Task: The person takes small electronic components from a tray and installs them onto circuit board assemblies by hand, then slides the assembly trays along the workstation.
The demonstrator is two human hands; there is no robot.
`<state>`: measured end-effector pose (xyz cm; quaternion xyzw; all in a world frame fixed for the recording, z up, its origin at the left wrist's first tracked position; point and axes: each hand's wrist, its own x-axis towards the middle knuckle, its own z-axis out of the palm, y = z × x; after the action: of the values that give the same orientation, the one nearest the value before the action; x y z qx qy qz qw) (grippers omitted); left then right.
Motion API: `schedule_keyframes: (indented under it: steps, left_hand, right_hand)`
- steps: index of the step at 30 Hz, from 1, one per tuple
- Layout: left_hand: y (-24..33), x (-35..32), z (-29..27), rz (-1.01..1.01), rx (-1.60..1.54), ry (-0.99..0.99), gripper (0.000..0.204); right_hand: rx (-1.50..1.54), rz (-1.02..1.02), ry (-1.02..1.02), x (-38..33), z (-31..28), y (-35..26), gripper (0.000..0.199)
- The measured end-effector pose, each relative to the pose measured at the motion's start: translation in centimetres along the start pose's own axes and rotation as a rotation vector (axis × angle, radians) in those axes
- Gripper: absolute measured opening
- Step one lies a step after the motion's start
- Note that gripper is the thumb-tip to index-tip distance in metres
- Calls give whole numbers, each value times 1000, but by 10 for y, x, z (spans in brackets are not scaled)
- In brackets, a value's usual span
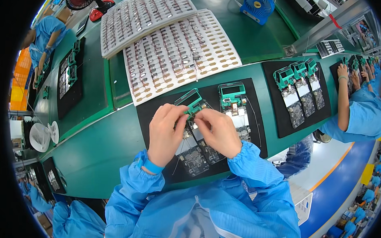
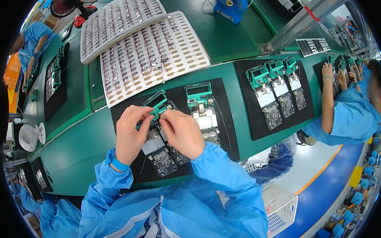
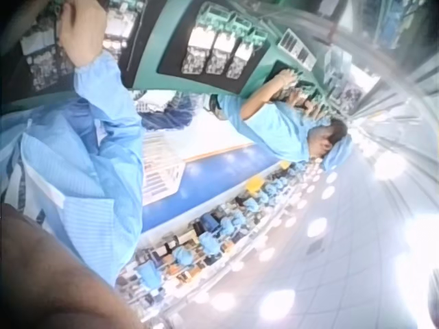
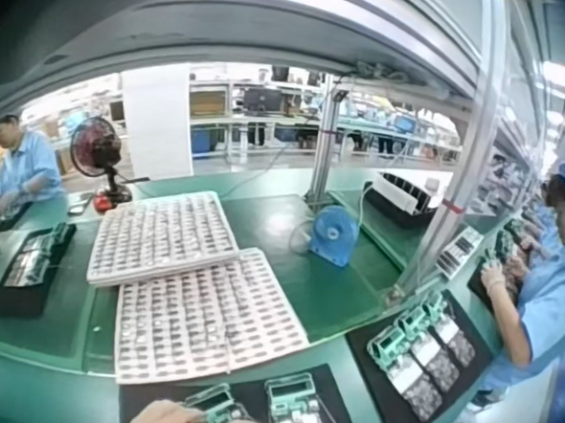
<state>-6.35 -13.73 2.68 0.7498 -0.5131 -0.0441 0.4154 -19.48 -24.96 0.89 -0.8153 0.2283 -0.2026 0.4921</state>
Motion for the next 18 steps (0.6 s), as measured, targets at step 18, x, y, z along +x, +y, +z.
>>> schedule_keyframes:
  steps: [18]
  left_hand:
    - [13, -18, -5, 363, 666, -134, 41]
  right_hand:
    - [149, 198, -93, -4, -15, -3, 16]
